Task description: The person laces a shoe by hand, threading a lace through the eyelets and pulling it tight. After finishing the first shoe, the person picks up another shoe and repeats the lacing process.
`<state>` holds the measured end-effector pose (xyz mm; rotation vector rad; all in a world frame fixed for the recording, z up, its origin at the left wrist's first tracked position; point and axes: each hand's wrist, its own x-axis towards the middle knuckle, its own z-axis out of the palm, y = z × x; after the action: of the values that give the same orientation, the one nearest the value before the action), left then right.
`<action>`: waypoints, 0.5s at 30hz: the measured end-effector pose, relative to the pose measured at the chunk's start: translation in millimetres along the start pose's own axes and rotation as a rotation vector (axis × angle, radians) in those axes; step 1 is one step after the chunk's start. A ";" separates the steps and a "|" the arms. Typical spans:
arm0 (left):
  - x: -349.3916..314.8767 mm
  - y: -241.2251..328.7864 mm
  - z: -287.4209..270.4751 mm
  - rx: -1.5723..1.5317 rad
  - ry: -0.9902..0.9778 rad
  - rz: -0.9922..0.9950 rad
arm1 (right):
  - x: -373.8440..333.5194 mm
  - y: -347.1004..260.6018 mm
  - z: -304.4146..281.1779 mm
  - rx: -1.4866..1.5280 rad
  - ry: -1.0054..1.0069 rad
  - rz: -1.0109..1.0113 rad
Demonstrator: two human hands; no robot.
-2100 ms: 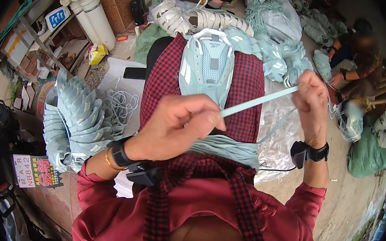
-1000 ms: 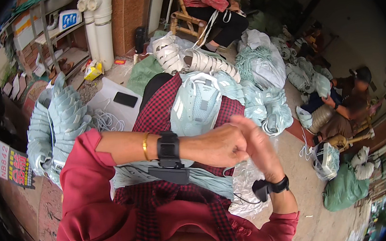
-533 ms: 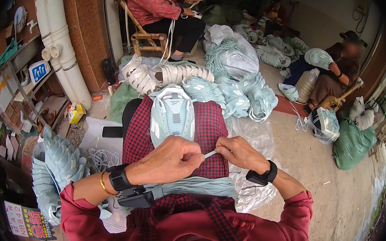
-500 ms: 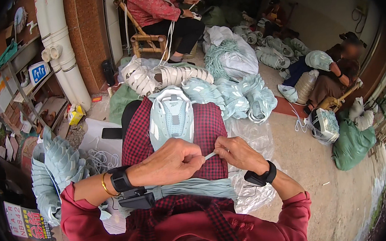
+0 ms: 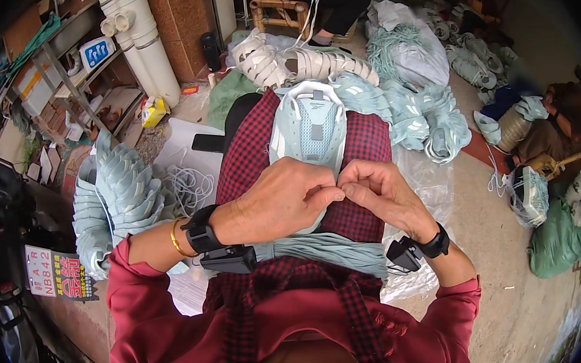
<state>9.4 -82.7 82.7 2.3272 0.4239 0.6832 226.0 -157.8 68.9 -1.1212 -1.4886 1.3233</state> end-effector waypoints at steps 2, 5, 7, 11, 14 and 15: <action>-5.7 -12.6 5.3 0.014 0.059 -0.007 | 7.7 4.9 -3.9 0.008 -0.010 0.033; -8.3 -29.9 6.7 0.123 0.268 -0.014 | 20.5 13.1 -8.6 -0.190 0.158 -0.108; -10.0 -43.4 6.3 0.110 0.259 -0.014 | 25.2 20.1 -10.4 -0.251 0.185 -0.104; -13.4 -60.2 7.5 0.095 0.261 0.031 | 31.4 23.6 -4.0 -0.556 0.230 -0.239; -14.0 -65.2 12.2 0.106 0.278 0.087 | 31.2 21.7 -4.2 -0.627 0.235 -0.251; -13.9 -65.9 13.7 0.097 0.286 0.095 | 31.6 21.6 -6.2 -0.634 0.236 -0.229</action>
<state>-1.6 -48.3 24.2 2.3586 0.4853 1.0702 225.8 -124.7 48.7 -1.3840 -1.8428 0.5410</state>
